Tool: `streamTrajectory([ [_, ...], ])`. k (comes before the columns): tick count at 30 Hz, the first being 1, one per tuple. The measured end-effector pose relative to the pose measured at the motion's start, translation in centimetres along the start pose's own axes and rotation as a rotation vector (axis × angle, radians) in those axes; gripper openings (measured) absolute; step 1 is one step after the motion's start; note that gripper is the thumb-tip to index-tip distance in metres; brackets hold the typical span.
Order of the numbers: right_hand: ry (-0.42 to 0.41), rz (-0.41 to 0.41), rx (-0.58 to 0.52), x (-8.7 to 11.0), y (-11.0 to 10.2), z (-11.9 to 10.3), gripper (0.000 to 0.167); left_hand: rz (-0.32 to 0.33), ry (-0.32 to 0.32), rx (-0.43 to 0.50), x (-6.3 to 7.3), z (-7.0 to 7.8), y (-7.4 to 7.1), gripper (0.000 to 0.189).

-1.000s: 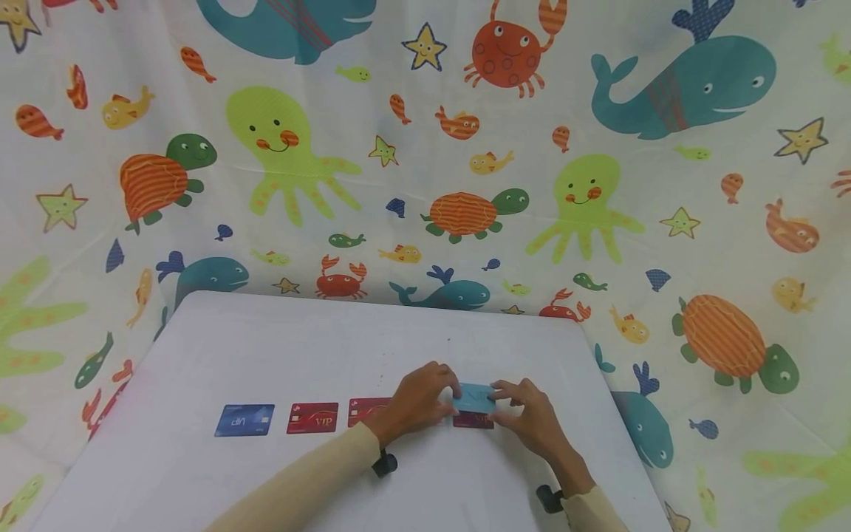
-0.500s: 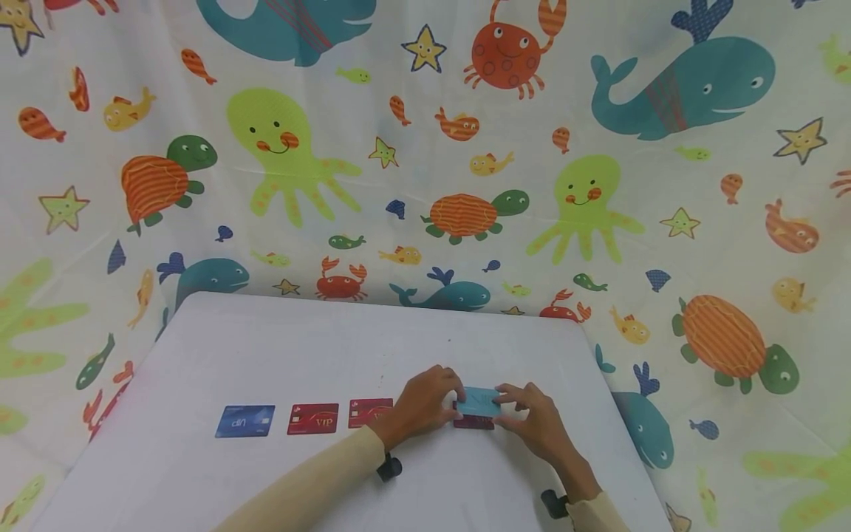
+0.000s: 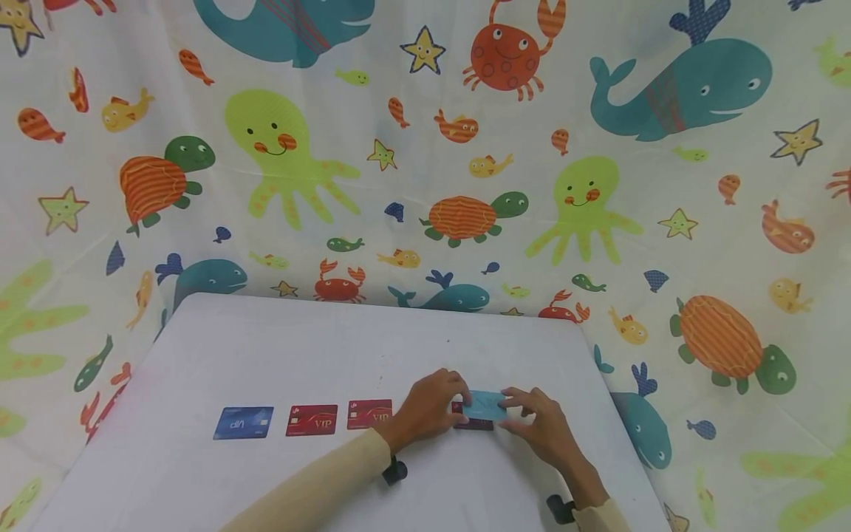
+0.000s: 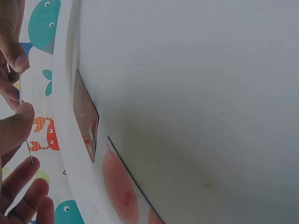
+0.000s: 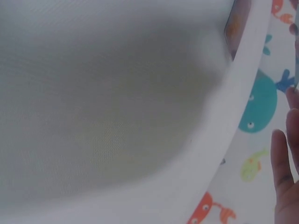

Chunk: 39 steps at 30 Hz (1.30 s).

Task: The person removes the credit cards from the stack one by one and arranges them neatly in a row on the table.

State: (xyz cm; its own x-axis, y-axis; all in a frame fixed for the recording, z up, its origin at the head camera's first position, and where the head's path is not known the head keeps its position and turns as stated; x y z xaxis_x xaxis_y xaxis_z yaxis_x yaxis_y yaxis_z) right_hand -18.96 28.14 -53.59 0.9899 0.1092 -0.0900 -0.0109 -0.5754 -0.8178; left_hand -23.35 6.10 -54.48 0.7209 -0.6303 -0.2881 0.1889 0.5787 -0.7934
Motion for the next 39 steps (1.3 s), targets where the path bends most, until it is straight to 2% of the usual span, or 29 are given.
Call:
streamTrajectory([
  [6, -0.004, 0.014, -0.001, 0.2, -0.2, 0.2, 0.036, -0.025, -0.014, -0.011, -0.2, 0.4, 0.1, 0.021],
  [12, -0.023, 0.028, 0.000, 0.5, -0.5, 0.5, 0.038, -0.016, 0.005, -0.010, -0.2, 0.9, 0.2, 0.021],
  [19, 0.013, 0.016, -0.007, 0.8, -0.6, 1.0, 0.036, -0.012, 0.023, -0.005, -0.4, 1.2, 0.7, 0.021],
  [28, 0.014, 0.023, -0.005, 1.2, -1.0, 1.3, 0.036, -0.024, 0.030, 0.000, -0.7, 1.5, 0.9, 0.021],
  [39, 0.071, -0.003, -0.011, 1.5, -1.6, 1.9, 0.036, -0.032, 0.039, 0.008, -1.3, 1.9, 1.8, 0.021],
])
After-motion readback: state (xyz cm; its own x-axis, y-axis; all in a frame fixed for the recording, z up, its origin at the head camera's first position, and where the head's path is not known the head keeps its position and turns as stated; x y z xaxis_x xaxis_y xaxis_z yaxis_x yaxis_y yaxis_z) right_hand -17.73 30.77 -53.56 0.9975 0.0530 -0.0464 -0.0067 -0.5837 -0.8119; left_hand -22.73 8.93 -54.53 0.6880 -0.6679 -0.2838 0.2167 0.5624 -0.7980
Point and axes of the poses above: each hand's wrist, its own x-axis away from the middle knuckle, its own y-axis out of the palm, z = x × y, the point moved 6 cm from there along -x, towards the middle knuckle, and after that the axes turned 2 degrees about -z, right-handed, at the moved point
